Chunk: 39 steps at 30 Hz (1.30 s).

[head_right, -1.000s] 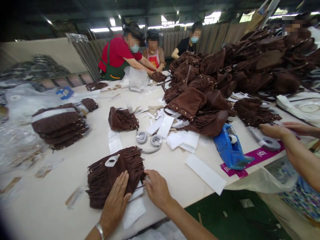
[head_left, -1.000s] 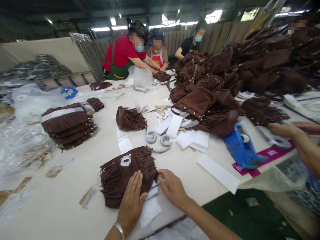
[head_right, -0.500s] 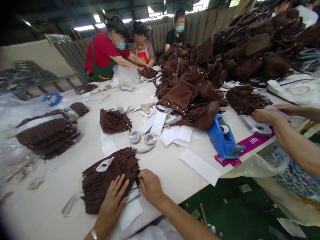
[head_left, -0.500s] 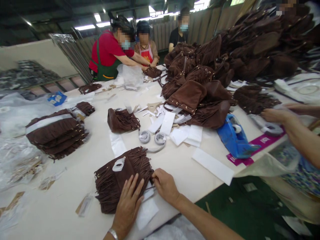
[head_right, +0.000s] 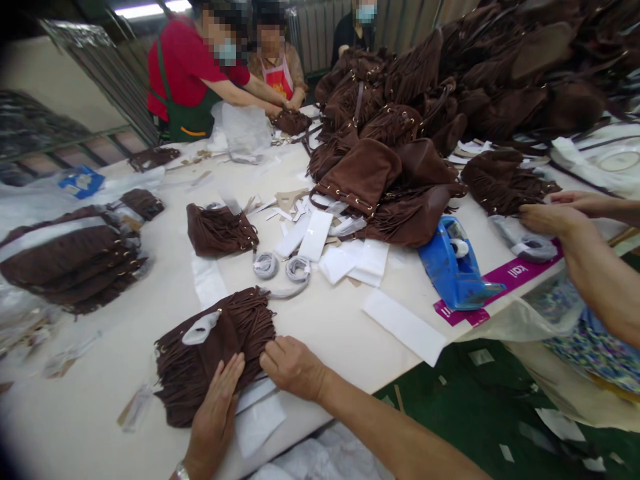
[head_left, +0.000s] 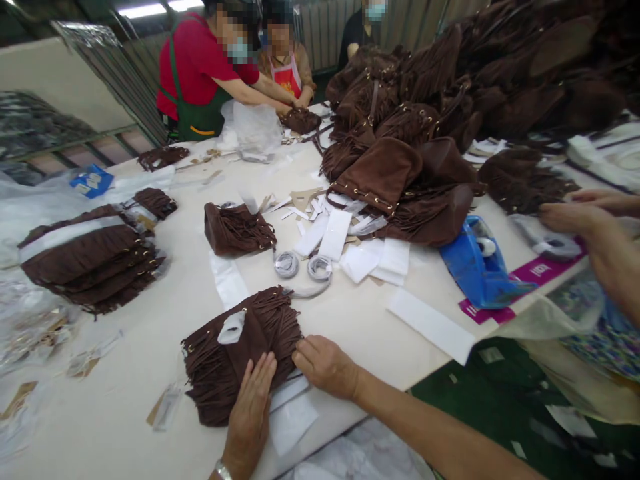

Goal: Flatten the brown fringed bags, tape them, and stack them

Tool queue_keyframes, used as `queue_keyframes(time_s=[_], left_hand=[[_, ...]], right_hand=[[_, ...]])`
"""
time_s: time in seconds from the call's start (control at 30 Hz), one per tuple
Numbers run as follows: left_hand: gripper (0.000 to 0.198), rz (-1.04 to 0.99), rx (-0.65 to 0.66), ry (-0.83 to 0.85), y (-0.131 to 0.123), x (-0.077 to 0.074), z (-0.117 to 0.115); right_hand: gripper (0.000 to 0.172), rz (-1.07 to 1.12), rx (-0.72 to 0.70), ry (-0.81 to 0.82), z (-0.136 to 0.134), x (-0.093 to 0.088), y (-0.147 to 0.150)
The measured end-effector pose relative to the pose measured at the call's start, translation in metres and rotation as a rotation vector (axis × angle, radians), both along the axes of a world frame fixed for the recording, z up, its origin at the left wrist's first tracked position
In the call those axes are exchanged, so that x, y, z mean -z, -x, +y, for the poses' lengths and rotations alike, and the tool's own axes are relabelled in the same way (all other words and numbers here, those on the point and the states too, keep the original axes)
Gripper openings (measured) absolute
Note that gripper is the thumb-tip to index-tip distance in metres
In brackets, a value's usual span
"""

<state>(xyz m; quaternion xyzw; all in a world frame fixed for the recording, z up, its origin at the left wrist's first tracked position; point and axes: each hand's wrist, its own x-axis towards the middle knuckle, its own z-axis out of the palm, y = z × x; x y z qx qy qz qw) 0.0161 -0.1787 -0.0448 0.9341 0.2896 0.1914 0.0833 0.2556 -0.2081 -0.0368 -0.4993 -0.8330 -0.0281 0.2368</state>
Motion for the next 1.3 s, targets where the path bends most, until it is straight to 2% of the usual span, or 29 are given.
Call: queue_keyframes(time_s=[0.1, 0.17, 0.27, 0.33, 0.4, 0.47, 0.53, 0.6, 0.77, 0.93, 1.1, 1.13, 1.3], left_hand=[[0.063, 0.003, 0.025, 0.019, 0.001, -0.003, 0.002], [0.065, 0.01, 0.058, 0.013, 0.0, -0.007, 0.003], [0.067, 0.011, 0.085, 0.019, -0.001, -0.012, 0.004], [0.067, 0.025, 0.086, 0.044, -0.001, -0.013, 0.004], [0.065, 0.036, 0.082, 0.059, -0.001, -0.014, 0.002], [0.064, 0.039, 0.076, 0.062, 0.0, -0.015, 0.002], [0.063, 0.037, 0.069, 0.062, -0.001, -0.015, 0.001], [0.063, 0.031, 0.063, 0.067, -0.001, -0.015, 0.001], [0.061, -0.016, 0.011, 0.094, -0.003, -0.013, -0.001], [0.055, -0.048, -0.035, 0.147, -0.003, -0.01, -0.001], [0.048, -0.135, -0.081, 0.21, 0.002, -0.003, -0.001], [0.046, -0.145, -0.085, 0.218, 0.003, -0.002, -0.001], [0.044, -0.175, -0.09, 0.216, 0.005, 0.003, -0.001]], right_hand=[[0.014, 0.018, 0.035, 0.019, -0.002, 0.004, 0.006], [0.012, 0.028, 0.079, 0.088, -0.003, 0.002, 0.008], [0.008, 0.108, 0.098, 0.278, -0.01, -0.009, 0.001], [0.013, 0.275, 0.109, 0.412, -0.017, -0.019, -0.009], [0.018, 0.499, 0.244, 0.516, -0.021, -0.028, -0.019], [0.015, 0.695, 0.417, 0.643, -0.016, -0.032, -0.024], [0.015, 0.814, 0.491, 0.788, -0.004, -0.031, -0.022], [0.017, 0.87, 0.473, 0.898, 0.011, -0.027, -0.016], [0.019, 0.951, 0.439, 1.019, 0.028, -0.011, -0.004], [0.018, 0.972, 0.347, 1.039, 0.018, -0.016, -0.015], [0.057, 0.926, 0.199, 0.906, 0.02, -0.022, -0.02], [0.057, 0.911, 0.18, 0.892, 0.023, -0.02, -0.019], [0.039, 0.866, 0.139, 0.869, 0.035, -0.011, -0.017]])
